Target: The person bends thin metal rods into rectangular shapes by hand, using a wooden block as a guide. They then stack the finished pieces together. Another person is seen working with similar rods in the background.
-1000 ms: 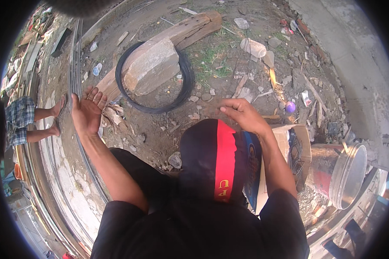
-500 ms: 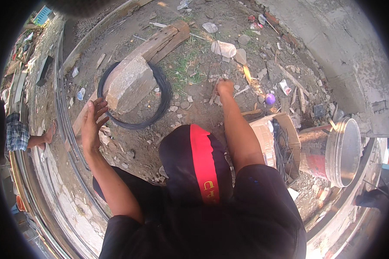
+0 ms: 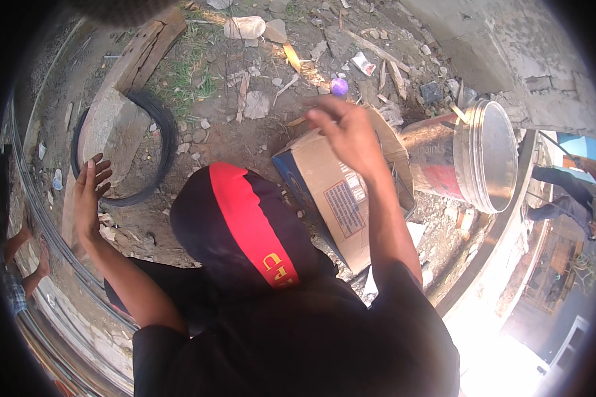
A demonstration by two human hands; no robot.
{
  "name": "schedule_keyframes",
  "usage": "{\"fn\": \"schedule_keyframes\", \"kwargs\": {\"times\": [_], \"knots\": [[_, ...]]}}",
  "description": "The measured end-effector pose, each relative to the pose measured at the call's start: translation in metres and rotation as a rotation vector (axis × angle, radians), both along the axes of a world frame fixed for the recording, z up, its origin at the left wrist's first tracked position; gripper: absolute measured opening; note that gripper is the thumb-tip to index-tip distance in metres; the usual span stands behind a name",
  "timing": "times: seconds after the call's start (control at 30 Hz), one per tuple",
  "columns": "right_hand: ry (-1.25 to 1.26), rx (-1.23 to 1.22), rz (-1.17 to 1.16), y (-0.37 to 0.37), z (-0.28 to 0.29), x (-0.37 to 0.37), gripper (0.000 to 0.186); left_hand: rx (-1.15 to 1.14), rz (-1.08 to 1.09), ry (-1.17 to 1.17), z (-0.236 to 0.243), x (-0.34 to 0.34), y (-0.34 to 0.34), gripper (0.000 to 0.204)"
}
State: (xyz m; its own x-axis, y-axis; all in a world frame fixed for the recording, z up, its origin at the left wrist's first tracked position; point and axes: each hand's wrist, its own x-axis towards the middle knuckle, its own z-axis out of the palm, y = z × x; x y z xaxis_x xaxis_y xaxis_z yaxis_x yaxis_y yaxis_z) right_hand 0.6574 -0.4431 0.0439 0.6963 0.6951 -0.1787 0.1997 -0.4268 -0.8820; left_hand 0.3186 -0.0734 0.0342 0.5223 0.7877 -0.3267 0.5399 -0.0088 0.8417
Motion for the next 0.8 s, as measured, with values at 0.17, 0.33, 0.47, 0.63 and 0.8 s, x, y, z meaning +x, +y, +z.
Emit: {"fn": "schedule_keyframes", "kwargs": {"times": [0.17, 0.33, 0.47, 0.63, 0.8], "knots": [[-0.425, -0.784, -0.159, -0.121, -0.04, 0.071, 0.055, -0.011, -0.057, 0.005, -0.007, 0.03, -0.002, 0.061], [-0.467, -0.913, -0.142, -0.132, -0.128, 0.058, 0.052, -0.027, -0.127, -0.011, -0.02, 0.042, -0.001, 0.055], [-0.371, -0.685, -0.185, -0.159, -0.126, 0.072, 0.036, 0.017, -0.208, 0.058, -0.02, 0.034, 0.015, 0.06], [-0.345, -0.507, -0.239, -0.194, -0.066, 0.093, 0.048, 0.26, -0.001, 0.024, -0.007, 0.001, 0.019, 0.064], [-0.494, -0.488, -0.282, -0.116, 0.063, 0.092, 0.046, 0.391, -0.001, 0.053, 0.023, -0.006, 0.003, 0.046]]}}
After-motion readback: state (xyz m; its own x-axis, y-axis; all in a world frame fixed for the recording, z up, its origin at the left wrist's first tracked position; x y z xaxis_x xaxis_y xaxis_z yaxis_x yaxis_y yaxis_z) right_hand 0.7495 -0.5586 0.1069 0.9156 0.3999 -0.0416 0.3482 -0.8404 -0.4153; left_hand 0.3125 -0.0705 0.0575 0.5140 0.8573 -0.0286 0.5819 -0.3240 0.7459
